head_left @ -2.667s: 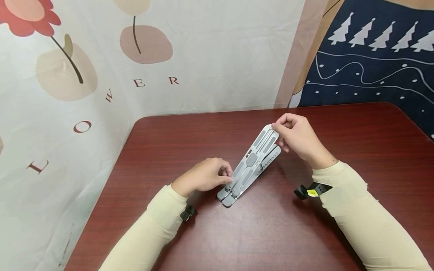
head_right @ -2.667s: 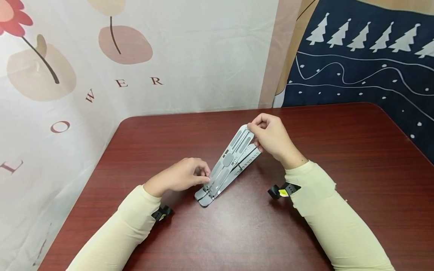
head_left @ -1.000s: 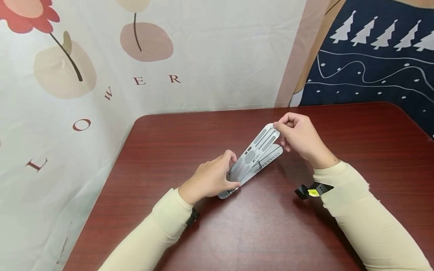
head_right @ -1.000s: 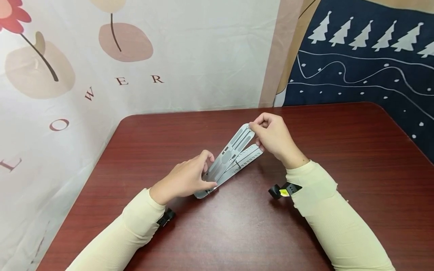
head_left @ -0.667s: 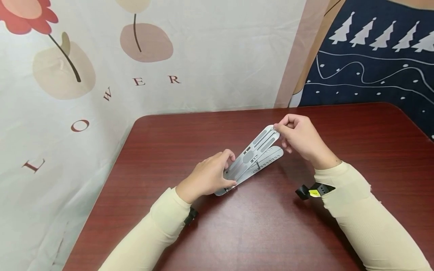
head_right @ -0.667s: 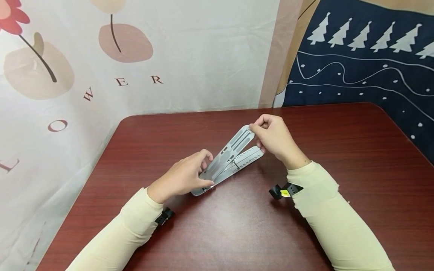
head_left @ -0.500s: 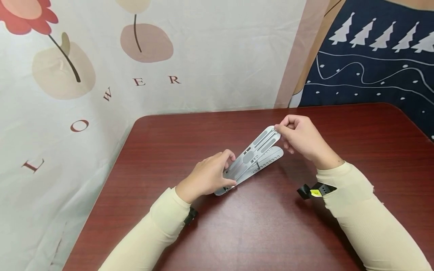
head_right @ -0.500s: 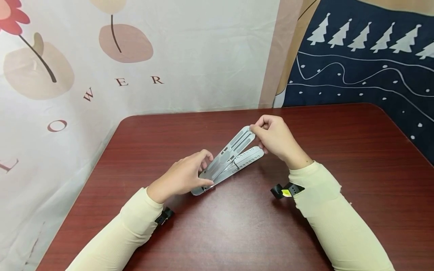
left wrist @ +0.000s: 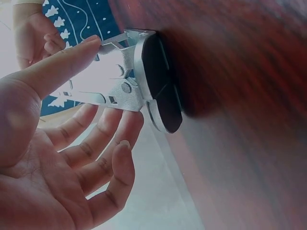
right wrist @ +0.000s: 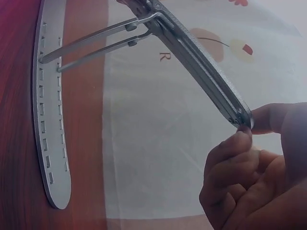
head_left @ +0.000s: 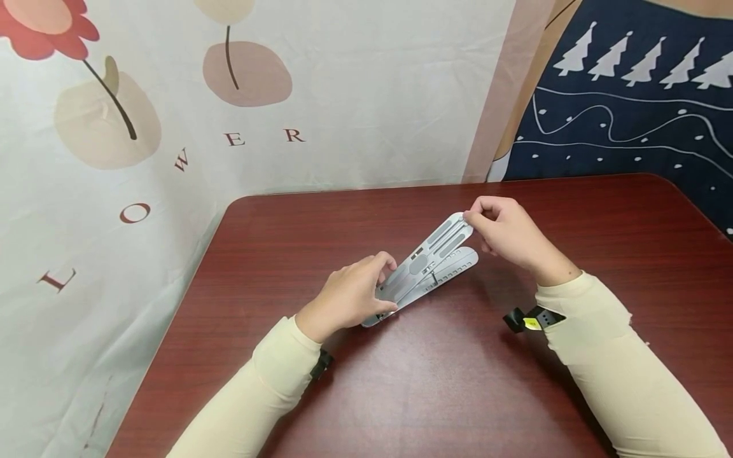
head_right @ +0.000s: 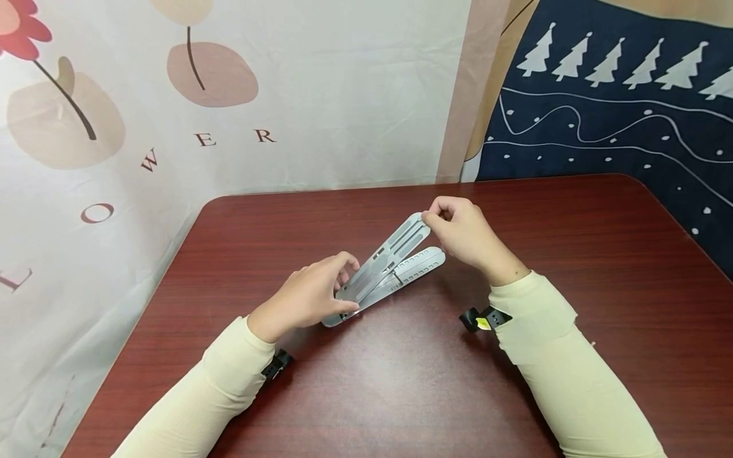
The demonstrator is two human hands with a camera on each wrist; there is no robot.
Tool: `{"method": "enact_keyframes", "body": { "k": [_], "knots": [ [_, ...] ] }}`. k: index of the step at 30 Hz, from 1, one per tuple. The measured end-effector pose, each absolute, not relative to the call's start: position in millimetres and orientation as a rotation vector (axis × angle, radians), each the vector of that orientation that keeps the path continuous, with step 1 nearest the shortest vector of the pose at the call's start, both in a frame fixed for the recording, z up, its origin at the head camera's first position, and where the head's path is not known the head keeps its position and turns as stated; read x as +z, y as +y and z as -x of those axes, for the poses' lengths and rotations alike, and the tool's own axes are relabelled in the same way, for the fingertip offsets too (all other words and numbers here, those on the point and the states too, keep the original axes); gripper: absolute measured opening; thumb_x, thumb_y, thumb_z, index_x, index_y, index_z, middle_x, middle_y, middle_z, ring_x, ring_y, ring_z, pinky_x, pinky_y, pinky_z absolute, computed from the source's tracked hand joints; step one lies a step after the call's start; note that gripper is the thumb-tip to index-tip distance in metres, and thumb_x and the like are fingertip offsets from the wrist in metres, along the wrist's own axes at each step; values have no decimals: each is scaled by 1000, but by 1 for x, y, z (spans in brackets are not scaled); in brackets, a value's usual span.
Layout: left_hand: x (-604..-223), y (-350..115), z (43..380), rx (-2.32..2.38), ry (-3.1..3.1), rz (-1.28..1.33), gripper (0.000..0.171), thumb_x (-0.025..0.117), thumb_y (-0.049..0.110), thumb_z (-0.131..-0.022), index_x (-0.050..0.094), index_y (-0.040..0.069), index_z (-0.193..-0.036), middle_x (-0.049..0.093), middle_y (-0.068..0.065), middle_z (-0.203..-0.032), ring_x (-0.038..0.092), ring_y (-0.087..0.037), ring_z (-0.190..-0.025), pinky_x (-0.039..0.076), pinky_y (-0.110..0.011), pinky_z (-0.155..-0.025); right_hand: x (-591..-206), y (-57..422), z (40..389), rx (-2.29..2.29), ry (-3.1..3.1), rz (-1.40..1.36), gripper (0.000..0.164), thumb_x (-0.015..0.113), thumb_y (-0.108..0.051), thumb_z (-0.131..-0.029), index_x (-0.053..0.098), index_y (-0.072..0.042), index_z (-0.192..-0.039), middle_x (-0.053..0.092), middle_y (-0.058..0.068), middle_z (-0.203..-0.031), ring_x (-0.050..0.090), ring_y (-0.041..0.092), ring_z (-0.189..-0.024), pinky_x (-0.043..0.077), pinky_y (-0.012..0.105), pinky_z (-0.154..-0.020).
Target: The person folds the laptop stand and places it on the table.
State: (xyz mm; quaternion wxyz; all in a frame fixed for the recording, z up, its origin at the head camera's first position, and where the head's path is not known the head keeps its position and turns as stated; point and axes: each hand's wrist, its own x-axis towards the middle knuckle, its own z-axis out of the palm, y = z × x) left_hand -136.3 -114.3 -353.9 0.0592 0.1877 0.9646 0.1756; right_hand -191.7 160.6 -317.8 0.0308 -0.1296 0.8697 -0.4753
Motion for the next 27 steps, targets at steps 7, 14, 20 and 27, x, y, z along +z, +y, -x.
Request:
{"method": "enact_keyframes", "body": {
  "k": [7,14,20,27],
  "knots": [
    [-353,-115,137,526,2932,-584,61,88,36,-74,54,25,-122,61,9,-100,60,-7,-85,50,-37,-74,-319,161,192,-1405,2738,417,22,51,-21,-101,59,-5,-87,43,-4,-52,44,11,-48,36,29,-45],
    [-356,-117,139,565,2942,-590,60,88,34,-73,56,26,-122,62,9,-100,62,-8,-87,50,-36,-73,-314,160,190,-1408,2767,380,26,53,-20,-100,60,-4,-81,43,-5,-51,42,11,-48,34,29,-45],
    [-358,-121,144,605,2944,-601,58,89,33,-74,58,27,-123,65,9,-102,64,-8,-94,51,-38,-76,-313,160,187,-1412,2765,345,26,52,-19,-99,58,-7,-77,43,-5,-52,42,10,-49,35,28,-45],
    [-359,-122,146,612,2926,-599,58,88,33,-75,57,27,-125,65,9,-104,64,-8,-98,51,-40,-81,-314,162,190,-1470,2690,368,26,53,-20,-100,56,-7,-77,42,-4,-52,41,11,-48,35,28,-46]
  ]
}}
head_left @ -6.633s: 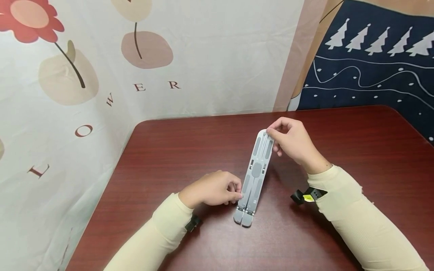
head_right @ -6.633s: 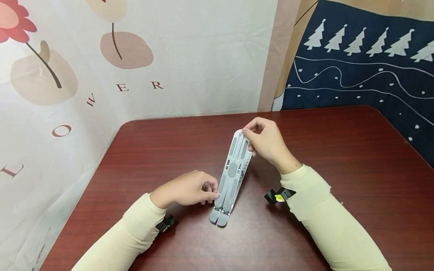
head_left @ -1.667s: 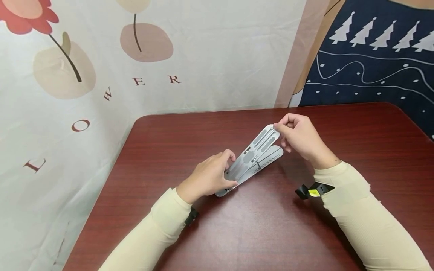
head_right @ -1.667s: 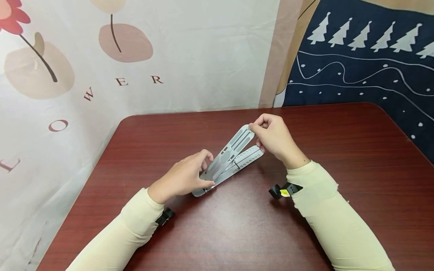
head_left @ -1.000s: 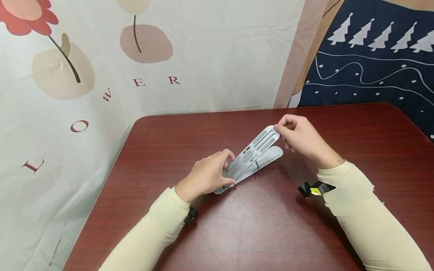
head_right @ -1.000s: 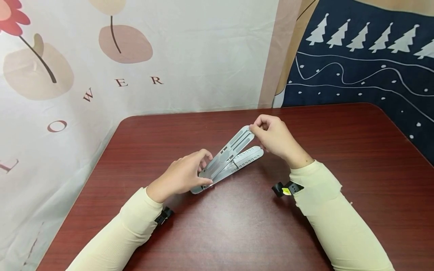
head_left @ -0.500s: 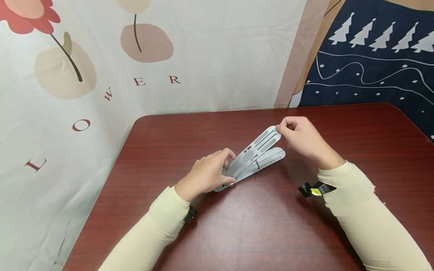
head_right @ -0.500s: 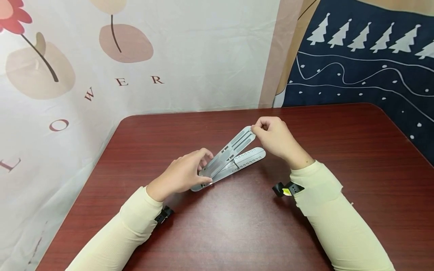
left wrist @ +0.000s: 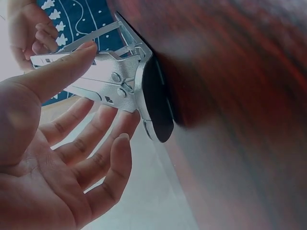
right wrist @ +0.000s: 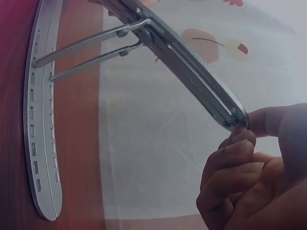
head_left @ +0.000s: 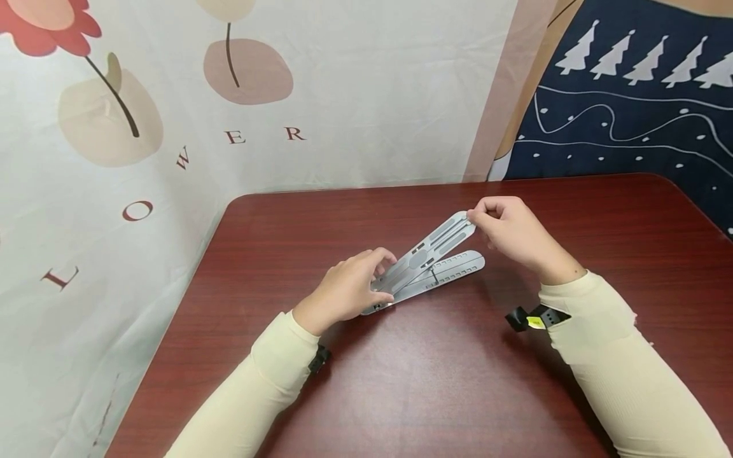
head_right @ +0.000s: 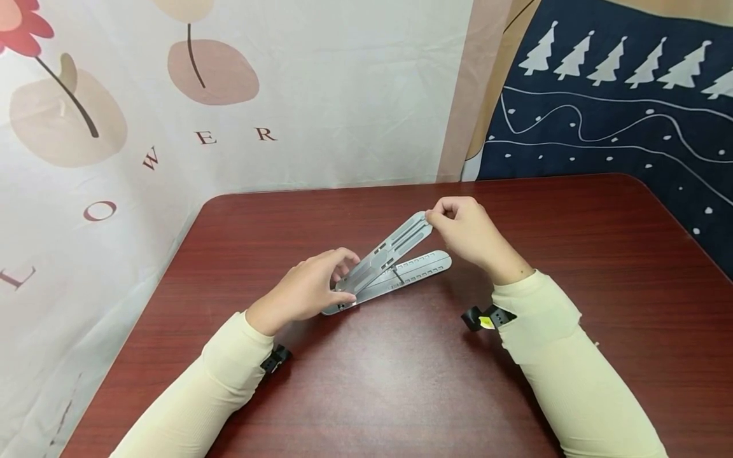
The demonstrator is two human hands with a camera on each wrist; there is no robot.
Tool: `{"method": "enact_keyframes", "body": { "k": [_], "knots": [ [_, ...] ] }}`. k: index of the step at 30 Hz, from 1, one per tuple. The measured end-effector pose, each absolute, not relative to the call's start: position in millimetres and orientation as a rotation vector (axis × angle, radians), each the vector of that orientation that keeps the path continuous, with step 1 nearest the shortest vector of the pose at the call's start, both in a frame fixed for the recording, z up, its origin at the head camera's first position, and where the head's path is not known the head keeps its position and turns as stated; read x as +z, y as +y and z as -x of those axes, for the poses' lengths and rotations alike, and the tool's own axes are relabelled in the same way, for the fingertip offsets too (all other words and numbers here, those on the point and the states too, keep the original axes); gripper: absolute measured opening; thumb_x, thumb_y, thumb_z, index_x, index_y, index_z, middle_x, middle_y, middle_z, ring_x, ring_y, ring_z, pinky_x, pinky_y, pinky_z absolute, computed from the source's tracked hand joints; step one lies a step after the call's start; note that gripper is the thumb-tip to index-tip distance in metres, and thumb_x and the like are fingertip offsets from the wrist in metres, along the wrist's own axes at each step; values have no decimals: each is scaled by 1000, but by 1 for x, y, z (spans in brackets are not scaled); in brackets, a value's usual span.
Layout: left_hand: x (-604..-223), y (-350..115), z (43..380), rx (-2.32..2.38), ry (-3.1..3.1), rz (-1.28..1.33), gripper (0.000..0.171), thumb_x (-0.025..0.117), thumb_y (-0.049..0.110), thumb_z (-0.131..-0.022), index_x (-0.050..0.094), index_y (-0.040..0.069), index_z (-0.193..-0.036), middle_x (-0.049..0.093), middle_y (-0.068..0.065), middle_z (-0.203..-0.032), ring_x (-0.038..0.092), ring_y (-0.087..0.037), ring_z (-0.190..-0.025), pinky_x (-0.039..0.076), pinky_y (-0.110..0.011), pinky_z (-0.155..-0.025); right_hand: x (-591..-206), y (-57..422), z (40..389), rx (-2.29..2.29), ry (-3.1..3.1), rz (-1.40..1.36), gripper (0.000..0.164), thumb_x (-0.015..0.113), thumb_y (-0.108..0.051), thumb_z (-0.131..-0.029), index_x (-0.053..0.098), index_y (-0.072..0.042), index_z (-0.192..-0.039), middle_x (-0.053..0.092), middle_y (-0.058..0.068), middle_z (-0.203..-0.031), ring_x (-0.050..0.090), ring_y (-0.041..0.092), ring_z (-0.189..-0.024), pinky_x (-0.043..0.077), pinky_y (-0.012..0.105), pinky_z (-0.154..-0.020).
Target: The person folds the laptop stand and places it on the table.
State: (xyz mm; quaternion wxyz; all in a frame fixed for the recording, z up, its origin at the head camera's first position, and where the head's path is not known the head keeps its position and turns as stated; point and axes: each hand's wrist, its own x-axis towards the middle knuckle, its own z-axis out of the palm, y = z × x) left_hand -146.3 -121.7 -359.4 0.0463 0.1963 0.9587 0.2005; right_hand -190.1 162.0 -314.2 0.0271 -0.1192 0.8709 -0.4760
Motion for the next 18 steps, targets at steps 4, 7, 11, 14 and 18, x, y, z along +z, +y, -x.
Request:
{"method": "enact_keyframes", "body": {
  "k": [4,7,11,14,18],
  "knots": [
    [-360,-122,146,615,2919,-584,58,87,33,-76,57,27,-125,64,10,-105,64,-8,-99,51,-41,-80,-317,164,192,-1482,2656,404,25,53,-20,-101,56,-4,-82,43,-3,-53,40,11,-48,34,28,-45],
    [-360,-122,146,614,2918,-575,58,87,33,-76,57,28,-126,64,10,-105,64,-8,-98,51,-41,-79,-317,164,193,-1462,2661,430,26,53,-23,-101,57,-3,-85,44,-3,-54,42,12,-48,36,29,-46],
    [-360,-122,146,609,2918,-568,58,87,33,-76,56,28,-126,63,10,-105,63,-8,-97,51,-40,-79,-318,164,193,-1474,2675,409,30,55,-27,-101,56,-4,-82,46,-2,-55,45,14,-49,39,29,-47],
    [-360,-122,146,613,2913,-570,58,87,32,-76,56,28,-126,63,10,-105,63,-8,-97,51,-40,-79,-317,166,194,-1511,2687,358,34,56,-30,-101,55,-4,-80,48,0,-57,47,16,-49,40,30,-46],
    [-359,-123,146,617,2913,-578,58,87,32,-77,56,27,-126,63,9,-105,63,-9,-97,51,-40,-78,-315,171,196,-1538,2722,312,31,53,-30,-102,60,-4,-86,53,1,-62,50,19,-51,41,30,-45]
  ]
}}
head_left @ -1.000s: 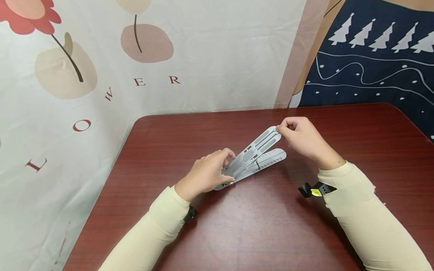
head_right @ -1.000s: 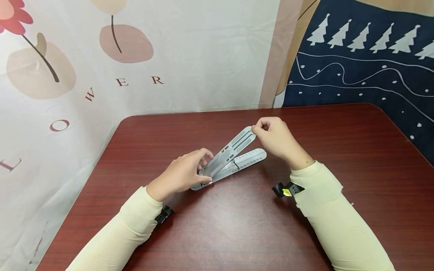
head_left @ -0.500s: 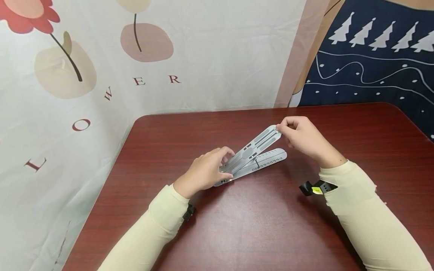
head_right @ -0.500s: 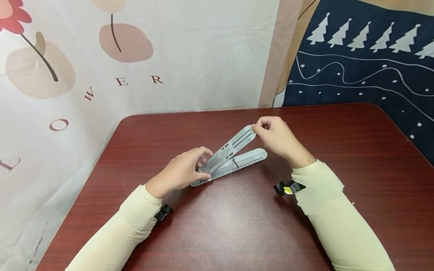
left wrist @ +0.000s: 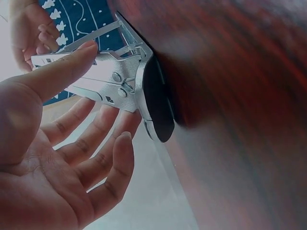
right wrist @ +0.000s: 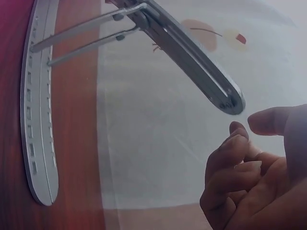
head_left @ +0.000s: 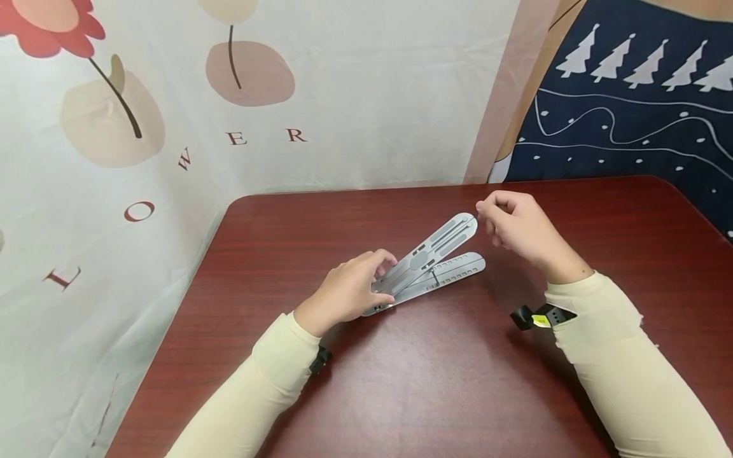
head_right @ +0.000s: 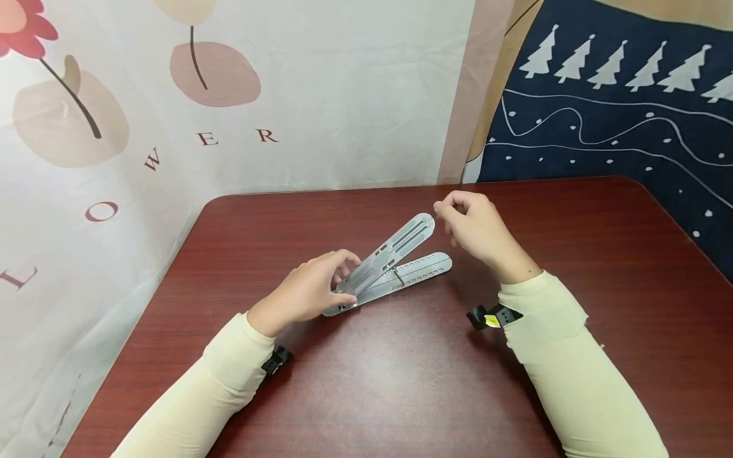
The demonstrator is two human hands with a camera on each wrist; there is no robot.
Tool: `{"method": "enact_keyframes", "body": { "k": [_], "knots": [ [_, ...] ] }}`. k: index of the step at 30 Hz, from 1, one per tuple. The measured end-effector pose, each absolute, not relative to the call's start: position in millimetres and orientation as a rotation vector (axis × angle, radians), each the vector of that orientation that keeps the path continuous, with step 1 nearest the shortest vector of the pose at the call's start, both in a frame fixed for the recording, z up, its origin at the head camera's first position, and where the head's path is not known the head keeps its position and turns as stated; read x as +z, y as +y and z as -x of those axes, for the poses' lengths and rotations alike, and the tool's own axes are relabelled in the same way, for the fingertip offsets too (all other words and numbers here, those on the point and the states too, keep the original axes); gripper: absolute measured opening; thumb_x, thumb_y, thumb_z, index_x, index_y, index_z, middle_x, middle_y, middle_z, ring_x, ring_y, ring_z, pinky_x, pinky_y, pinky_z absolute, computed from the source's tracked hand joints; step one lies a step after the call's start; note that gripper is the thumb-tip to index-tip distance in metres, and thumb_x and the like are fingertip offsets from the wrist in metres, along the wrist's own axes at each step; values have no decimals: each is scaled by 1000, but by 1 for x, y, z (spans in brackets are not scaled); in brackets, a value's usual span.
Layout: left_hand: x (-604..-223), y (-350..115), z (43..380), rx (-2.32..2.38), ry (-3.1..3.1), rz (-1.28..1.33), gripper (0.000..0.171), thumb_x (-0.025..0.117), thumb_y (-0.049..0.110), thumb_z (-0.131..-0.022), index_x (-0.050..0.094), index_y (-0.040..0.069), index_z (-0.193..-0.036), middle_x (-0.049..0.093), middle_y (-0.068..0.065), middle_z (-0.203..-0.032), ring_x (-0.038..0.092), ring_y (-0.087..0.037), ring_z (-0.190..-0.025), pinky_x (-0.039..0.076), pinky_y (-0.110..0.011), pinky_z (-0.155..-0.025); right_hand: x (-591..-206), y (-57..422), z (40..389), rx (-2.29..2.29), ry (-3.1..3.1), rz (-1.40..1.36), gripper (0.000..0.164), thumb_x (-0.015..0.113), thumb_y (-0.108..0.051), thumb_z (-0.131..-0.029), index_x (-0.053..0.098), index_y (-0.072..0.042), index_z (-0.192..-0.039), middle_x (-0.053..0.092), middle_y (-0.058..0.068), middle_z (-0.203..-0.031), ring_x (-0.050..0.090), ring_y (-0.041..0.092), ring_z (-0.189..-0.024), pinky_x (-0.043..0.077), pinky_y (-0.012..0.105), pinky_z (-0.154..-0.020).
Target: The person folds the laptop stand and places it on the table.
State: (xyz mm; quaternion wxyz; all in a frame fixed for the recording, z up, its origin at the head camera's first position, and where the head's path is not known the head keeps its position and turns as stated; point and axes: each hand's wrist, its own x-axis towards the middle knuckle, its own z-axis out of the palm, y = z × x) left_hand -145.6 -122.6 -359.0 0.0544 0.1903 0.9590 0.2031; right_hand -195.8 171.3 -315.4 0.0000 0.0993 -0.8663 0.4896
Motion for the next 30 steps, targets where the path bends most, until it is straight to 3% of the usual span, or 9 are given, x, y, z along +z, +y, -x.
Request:
{"method": "enact_keyframes", "body": {
  "k": [13,24,30],
  "knots": [
    [-359,-122,146,609,2916,-594,59,87,32,-77,56,27,-126,63,9,-105,64,-11,-96,51,-40,-78,-334,198,203,1392,-2869,-282,20,58,-21,-99,64,-2,-102,59,3,-70,57,18,-53,45,28,-46],
    [-361,-123,147,617,2906,-596,58,86,32,-77,55,27,-126,63,9,-105,63,-10,-95,50,-39,-77,-351,200,208,1319,-3083,-378,15,60,-11,-97,66,0,-105,64,19,-81,60,21,-57,50,31,-50],
    [-359,-123,146,621,2895,-599,58,86,32,-77,55,27,-126,63,9,-106,63,-11,-96,50,-40,-79,-358,202,210,1446,-3160,-477,16,58,-3,-97,62,2,-112,62,20,-90,61,20,-60,53,31,-51]
  ]
}}
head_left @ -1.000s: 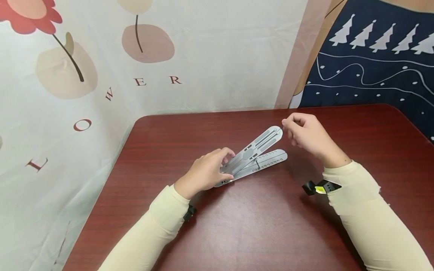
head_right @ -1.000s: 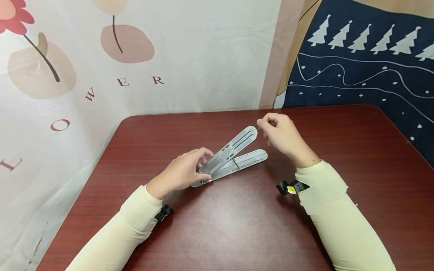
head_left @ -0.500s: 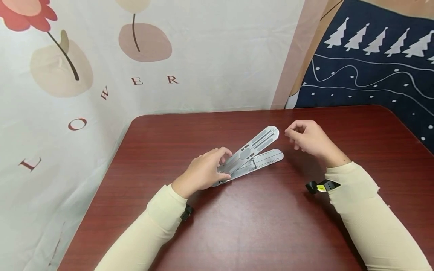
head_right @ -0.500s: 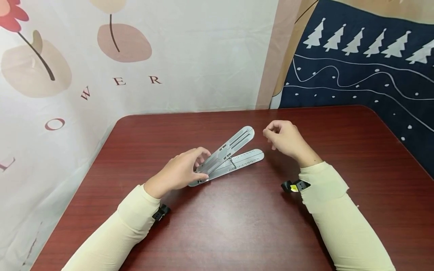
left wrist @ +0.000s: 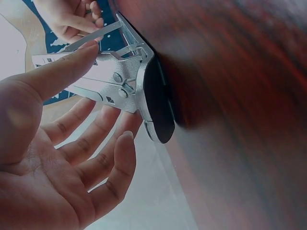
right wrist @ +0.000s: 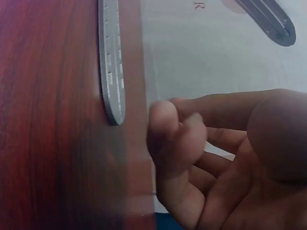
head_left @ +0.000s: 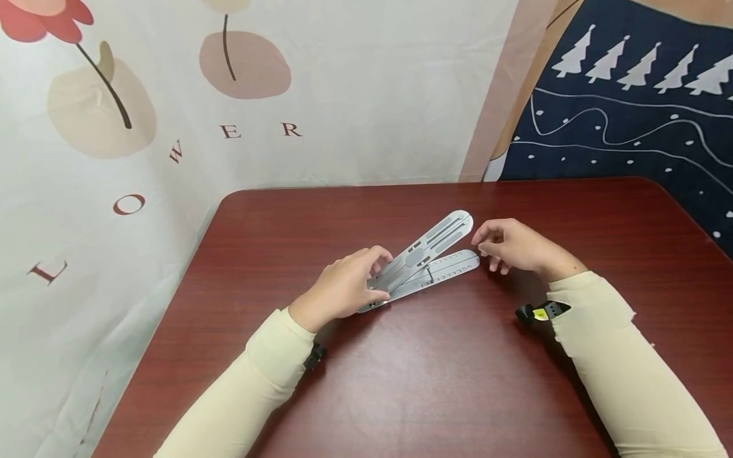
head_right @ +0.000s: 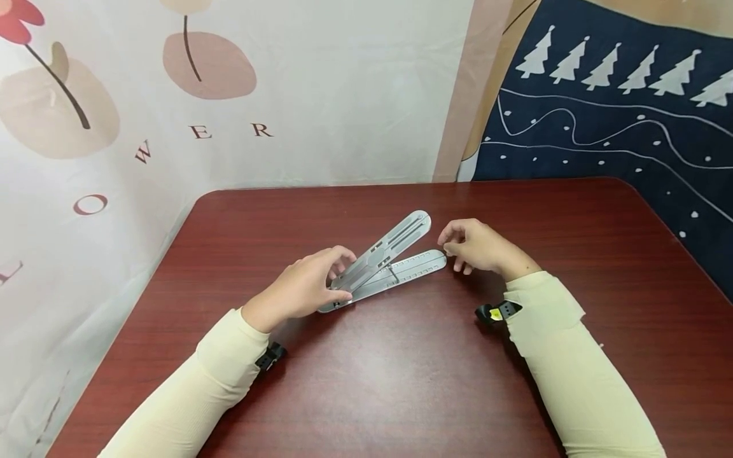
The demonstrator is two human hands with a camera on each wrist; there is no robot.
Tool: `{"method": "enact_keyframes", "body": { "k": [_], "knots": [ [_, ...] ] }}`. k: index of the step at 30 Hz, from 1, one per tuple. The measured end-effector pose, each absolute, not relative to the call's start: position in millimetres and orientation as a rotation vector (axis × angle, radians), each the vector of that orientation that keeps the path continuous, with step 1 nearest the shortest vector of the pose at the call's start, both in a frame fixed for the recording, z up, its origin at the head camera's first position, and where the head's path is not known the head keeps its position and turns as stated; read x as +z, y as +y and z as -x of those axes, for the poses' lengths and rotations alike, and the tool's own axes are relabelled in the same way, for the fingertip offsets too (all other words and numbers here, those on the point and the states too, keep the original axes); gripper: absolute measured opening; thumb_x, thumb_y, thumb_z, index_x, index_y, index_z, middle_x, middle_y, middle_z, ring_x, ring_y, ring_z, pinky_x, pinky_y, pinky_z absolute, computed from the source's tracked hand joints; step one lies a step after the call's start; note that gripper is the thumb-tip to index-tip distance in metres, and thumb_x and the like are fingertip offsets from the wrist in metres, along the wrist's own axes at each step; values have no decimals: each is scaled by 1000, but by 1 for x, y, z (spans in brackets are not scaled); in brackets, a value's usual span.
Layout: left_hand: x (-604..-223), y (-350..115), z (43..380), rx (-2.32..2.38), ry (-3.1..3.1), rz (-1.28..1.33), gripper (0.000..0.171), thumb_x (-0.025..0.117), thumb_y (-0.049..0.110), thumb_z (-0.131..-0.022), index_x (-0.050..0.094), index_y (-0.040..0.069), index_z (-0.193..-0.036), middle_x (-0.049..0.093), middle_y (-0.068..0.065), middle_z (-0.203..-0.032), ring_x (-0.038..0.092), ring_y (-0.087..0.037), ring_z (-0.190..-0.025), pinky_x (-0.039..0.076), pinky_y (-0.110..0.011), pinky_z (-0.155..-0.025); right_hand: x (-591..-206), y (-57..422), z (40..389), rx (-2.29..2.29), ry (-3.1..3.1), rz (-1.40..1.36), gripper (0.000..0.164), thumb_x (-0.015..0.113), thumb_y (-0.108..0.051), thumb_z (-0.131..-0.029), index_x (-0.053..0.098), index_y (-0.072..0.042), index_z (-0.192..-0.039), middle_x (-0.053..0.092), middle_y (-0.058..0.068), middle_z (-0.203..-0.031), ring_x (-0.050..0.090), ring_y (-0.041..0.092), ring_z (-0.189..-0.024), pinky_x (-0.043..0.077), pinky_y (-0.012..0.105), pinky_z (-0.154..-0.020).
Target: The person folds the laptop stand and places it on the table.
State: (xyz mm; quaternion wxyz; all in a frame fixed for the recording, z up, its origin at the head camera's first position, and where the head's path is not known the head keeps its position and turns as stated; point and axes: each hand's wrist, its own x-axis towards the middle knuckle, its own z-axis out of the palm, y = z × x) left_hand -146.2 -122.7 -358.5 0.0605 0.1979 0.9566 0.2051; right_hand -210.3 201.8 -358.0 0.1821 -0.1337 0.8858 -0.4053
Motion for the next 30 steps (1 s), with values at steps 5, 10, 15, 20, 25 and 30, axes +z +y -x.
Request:
{"method": "enact_keyframes", "body": {
  "k": [5,10,15,20,25,30],
  "knots": [
    [-357,-123,146,622,2884,-610,59,86,31,-78,54,26,-127,63,8,-107,64,-12,-100,51,-41,-80,-361,201,211,-1126,2419,391,23,59,-2,-96,58,2,-119,61,19,-91,61,20,-60,54,31,-51],
    [-357,-124,146,596,2872,-643,61,86,27,-78,52,25,-129,61,7,-109,62,-12,-99,51,-39,-80,-364,200,210,-1071,2381,414,33,60,-4,-95,51,1,-127,61,18,-90,61,21,-60,55,33,-50],
    [-357,-125,147,572,2858,-671,65,86,25,-77,49,25,-131,61,5,-114,63,-13,-102,52,-41,-83,-366,199,209,-1039,2355,418,41,60,-4,-95,47,-1,-134,59,17,-90,61,22,-61,55,35,-49],
    [-356,-127,147,545,2847,-720,69,86,23,-77,47,24,-134,61,3,-118,63,-14,-108,52,-40,-87,-368,199,209,-1011,2348,445,46,60,-6,-96,45,-3,-139,58,16,-88,60,22,-60,54,35,-47],
    [-356,-127,147,541,2845,-722,70,86,24,-77,47,24,-134,61,3,-118,63,-14,-107,52,-39,-87,-370,199,209,-992,2363,456,44,61,-3,-94,47,-3,-136,59,14,-84,58,20,-58,53,35,-46],
    [-357,-127,147,540,2845,-720,70,87,24,-77,47,24,-134,61,2,-118,63,-15,-108,51,-40,-88,-370,198,209,-973,2375,448,42,61,-1,-93,49,-3,-133,58,13,-81,58,19,-58,53,33,-46]
  ]
}}
